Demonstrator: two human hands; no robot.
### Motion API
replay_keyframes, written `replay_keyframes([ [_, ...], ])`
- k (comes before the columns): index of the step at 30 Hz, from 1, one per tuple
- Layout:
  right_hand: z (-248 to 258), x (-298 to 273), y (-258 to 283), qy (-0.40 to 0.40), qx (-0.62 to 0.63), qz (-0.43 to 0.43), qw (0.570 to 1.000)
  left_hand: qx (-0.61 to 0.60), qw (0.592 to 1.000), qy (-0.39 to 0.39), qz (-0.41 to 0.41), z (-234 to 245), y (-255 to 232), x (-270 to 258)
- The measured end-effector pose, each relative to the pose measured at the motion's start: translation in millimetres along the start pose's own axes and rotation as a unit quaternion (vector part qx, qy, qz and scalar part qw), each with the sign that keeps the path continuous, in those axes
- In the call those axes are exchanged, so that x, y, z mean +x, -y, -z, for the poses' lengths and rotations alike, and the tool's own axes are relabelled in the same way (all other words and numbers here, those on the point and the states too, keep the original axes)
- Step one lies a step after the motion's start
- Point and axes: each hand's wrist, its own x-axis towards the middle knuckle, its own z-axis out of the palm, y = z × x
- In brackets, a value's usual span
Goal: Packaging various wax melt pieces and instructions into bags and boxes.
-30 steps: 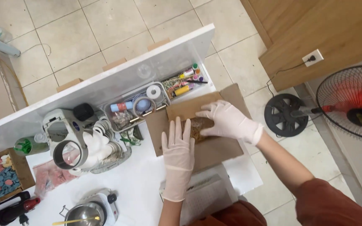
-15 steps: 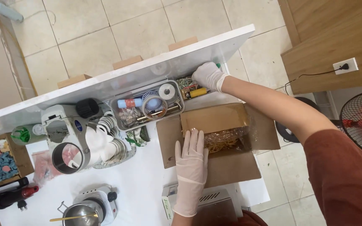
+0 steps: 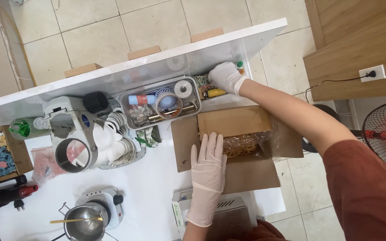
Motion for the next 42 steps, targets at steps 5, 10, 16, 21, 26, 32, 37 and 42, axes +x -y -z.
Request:
replay_keyframes([
  [5, 64.7, -30.2, 1.6, 0.014, 0.295, -0.114, 0.948, 0.004, 1.0, 0.003, -0.003, -0.1, -1.5, -2.5],
  [10, 90.6, -48.7, 3.0, 0.018, 0.499, -0.199, 0.843, 0.003, 0.999, -0.03, -0.012, 1.9, -5.2, -8.3],
  [16, 63.7, -56.7, -5.1, -0.036, 0.696, -0.161, 0.699, 0.004, 0.997, -0.074, -0.036, 19.7, -12.3, -25.5],
  [21, 113.7, -101.8, 30.5, -0.021, 0.849, -0.1, 0.518, -0.019, 0.997, -0.066, -0.023, 43.3, -15.9, -64.4],
  [26, 166.8, -173.8, 88.6, -0.031, 0.858, 0.054, 0.51, -0.124, 0.987, -0.071, 0.076, 58.4, 1.9, -142.1],
  [32, 210.7, -253.6, 200.6, 0.002, 0.883, 0.04, 0.467, -0.194, 0.969, -0.126, 0.085, 60.4, 50.7, -233.6],
  [37, 259.8, -289.2, 323.1, -0.068, 0.834, -0.032, 0.547, -0.219, 0.964, -0.114, 0.099, 94.4, 103.7, -290.8],
  [42, 294.4, -293.8, 432.5, -0.06, 0.79, -0.139, 0.594, -0.301, 0.916, -0.077, 0.252, 123.8, 168.7, -339.5],
])
